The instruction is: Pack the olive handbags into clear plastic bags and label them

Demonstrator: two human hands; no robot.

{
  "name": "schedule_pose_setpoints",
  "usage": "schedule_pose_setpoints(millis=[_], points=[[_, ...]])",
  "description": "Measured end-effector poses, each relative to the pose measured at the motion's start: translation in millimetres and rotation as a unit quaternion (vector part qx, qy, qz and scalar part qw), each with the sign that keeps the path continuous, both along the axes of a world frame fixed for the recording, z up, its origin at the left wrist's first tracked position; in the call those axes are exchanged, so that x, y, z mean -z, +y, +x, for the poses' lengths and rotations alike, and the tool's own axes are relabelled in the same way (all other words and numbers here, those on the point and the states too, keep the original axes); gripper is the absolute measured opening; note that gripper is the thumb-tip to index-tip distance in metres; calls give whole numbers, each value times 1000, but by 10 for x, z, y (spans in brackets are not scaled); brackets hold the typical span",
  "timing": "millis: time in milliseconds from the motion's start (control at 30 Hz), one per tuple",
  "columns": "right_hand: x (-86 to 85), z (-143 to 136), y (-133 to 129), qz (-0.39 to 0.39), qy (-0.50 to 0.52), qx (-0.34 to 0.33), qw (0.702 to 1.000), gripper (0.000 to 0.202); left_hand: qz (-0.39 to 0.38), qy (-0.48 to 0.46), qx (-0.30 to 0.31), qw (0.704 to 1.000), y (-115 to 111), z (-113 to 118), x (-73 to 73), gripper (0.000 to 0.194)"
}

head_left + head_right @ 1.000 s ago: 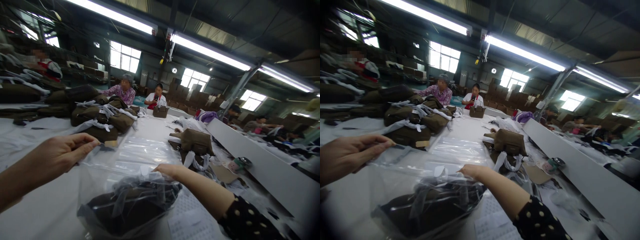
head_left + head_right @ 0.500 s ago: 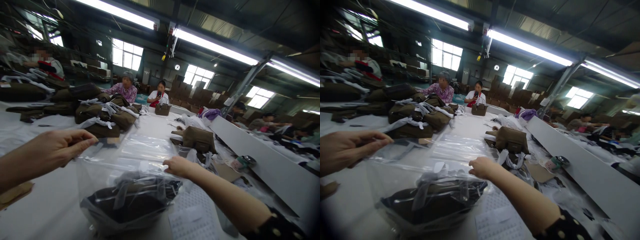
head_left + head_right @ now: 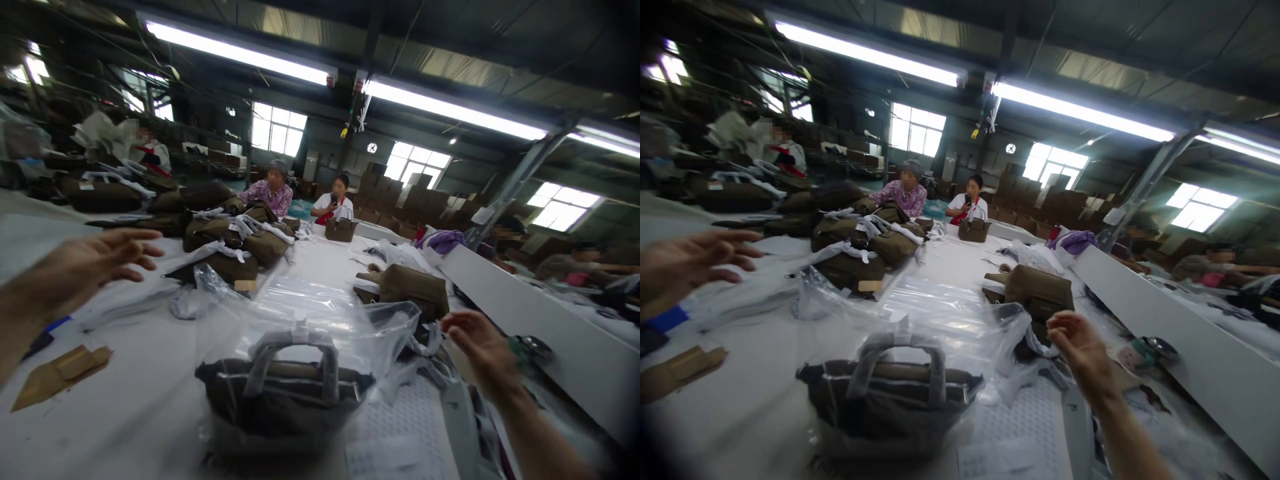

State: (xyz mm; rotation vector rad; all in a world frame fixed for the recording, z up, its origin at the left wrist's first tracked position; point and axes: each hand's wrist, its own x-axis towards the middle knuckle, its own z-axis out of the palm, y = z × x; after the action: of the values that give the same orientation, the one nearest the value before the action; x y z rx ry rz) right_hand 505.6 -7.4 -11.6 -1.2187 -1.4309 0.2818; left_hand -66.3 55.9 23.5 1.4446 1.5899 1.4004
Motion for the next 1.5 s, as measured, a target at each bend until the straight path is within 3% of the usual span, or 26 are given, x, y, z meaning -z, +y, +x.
schedule_pose_setpoints(millis=[67, 100, 200, 300, 367, 433, 500, 567, 600, 667, 800, 867, 933, 1033, 1100, 1167, 1267, 1333, 1400, 1500], points=[[226, -265, -93, 59, -33, -41, 997, 16, -53, -49, 50, 996, -95, 89, 281, 96], [251, -479, -141, 99, -74, -78, 989, 9, -60, -67, 70, 993, -129, 170, 394, 97], [49, -1241, -232, 172, -295, -189, 920, 17, -46, -102, 118, 987, -140, 432, 537, 92], [-185, -1845, -152, 132, -465, -173, 858, 46, -15, -51, 99, 994, -44, 644, 349, 79], [-187, -2059, -46, 84, -535, -135, 830, 57, 32, 84, 95, 991, 15, 808, 110, 67], [-95, -2145, 35, 57, -582, -112, 804, 52, 105, 275, 171, 940, 38, 1026, -118, 61], [10, -2155, 63, 61, -605, -105, 787, 34, 149, 434, 287, 841, 53, 1272, -253, 60], [76, -2142, 47, 79, -613, -98, 780, 16, 120, 518, 368, 763, 95, 1484, -267, 42], [92, -2137, 32, 87, -613, -96, 779, 12, 96, 534, 387, 746, 129, 1556, -237, 28], [109, -2141, 12, 90, -607, -93, 784, 13, 73, 525, 389, 753, 206, 1620, -144, 13], [156, -2207, 78, 73, -621, -76, 776, 19, 81, 453, 350, 816, 286, 1547, 27, 23], [199, -2253, 134, 72, -646, -72, 757, 13, 67, 464, 365, 804, 260, 1515, 103, 31], [244, -2293, 166, 77, -665, -67, 740, 6, 40, 500, 387, 774, 219, 1522, 180, 41], [293, -2317, 168, 90, -676, -62, 729, 4, 10, 529, 397, 750, 186, 1564, 249, 16], [287, -2308, 178, 79, -677, -75, 727, 5, 20, 519, 394, 758, 175, 1572, 232, 21], [230, -2292, 224, 27, -677, -110, 728, 6, 30, 497, 408, 765, 158, 1550, 182, 25], [70, -2273, 341, -94, -663, -188, 719, 16, -25, 493, 466, 734, 136, 1486, 147, 30], [-27, -2273, 400, -131, -652, -212, 716, 23, -60, 496, 482, 720, 152, 1444, 189, 22], [-69, -2281, 406, -120, -649, -200, 725, 26, -61, 473, 476, 738, 209, 1412, 259, 11], [-25, -2285, 335, -53, -647, -168, 741, 22, -35, 410, 414, 812, 351, 1375, 329, 23]])
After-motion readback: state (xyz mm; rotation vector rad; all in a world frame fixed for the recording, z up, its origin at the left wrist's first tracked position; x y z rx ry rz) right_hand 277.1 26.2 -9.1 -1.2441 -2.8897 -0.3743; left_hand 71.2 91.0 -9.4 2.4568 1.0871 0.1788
